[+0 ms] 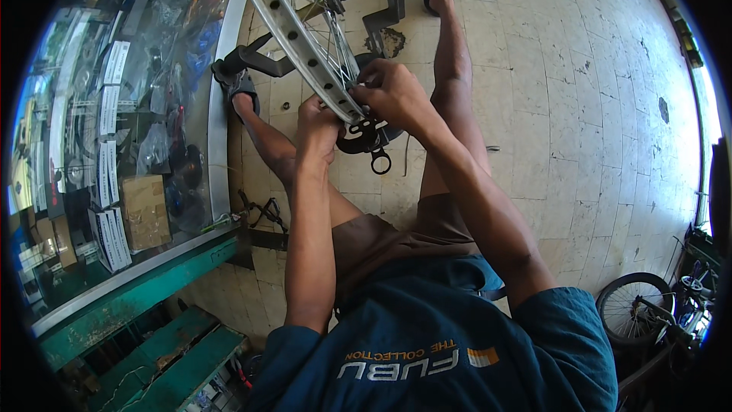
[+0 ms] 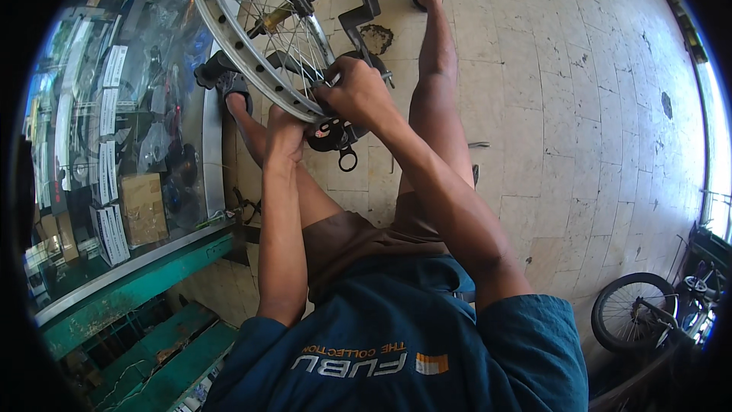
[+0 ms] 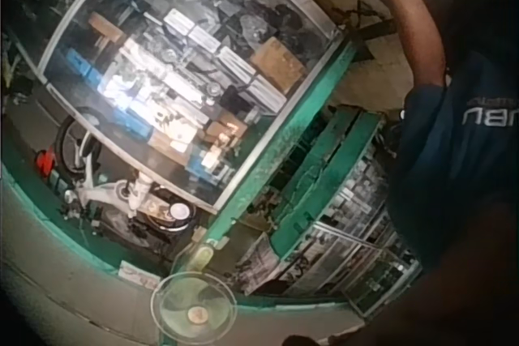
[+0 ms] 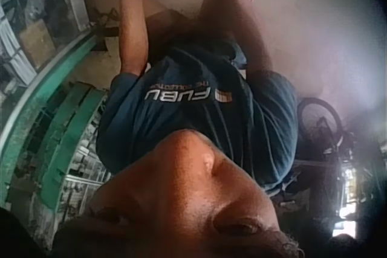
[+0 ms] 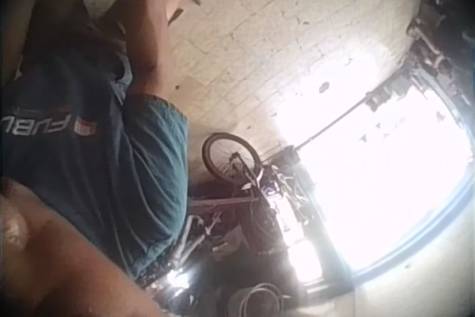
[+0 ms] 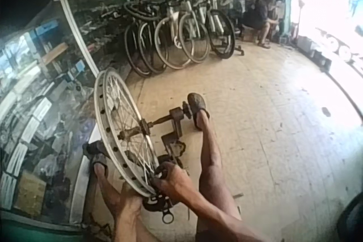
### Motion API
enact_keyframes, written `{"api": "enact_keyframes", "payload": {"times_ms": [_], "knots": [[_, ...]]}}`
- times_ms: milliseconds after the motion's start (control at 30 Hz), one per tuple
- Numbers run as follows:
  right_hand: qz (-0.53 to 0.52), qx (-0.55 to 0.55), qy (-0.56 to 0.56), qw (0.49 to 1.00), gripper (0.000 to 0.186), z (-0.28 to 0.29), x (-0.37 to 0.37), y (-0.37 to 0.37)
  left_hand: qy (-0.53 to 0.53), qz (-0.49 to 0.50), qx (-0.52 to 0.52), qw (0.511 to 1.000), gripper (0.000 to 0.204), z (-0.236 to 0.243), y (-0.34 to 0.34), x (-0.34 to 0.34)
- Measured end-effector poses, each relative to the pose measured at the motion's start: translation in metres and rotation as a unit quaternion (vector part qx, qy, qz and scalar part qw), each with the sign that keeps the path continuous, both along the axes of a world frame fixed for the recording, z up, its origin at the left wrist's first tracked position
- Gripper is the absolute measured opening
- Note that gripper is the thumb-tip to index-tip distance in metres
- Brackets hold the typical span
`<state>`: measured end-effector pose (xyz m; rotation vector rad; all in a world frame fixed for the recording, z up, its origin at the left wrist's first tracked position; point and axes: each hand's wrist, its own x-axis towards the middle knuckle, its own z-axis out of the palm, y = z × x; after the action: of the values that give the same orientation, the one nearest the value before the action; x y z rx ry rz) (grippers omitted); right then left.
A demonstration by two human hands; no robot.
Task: The recorder is truing a bicycle wheel by adjusting the spoke tension with a spoke wrench while the wheel is mounted on a truing stand.
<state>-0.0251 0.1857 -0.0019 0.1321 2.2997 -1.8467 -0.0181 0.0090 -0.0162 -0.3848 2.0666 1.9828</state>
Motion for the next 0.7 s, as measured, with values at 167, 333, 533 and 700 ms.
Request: {"api": "enact_keyframes", "payload": {"times_ms": [167,333,533,700], "knots": [[0.016,-0.002,-0.009,1.000,0.030,-0.006,-0.006,-0.004,0.014,0.077,0.006,0.997,0.010,-0.008,0.007,0.005],[0.057,-0.245,-0.098,0.963,0.021,-0.011,-0.002,0.010,-0.001,0.065,0.105,0.992,0.017,-0.005,0.015,0.002],[-0.065,-0.305,-0.132,0.941,0.019,-0.016,0.003,0.019,0.041,0.047,0.054,0.997,0.024,-0.010,0.008,-0.004],[-0.021,-0.201,-0.076,0.976,0.018,-0.016,0.003,0.018,0.074,0.027,0.016,0.997,0.029,-0.021,0.003,-0.011]]}}
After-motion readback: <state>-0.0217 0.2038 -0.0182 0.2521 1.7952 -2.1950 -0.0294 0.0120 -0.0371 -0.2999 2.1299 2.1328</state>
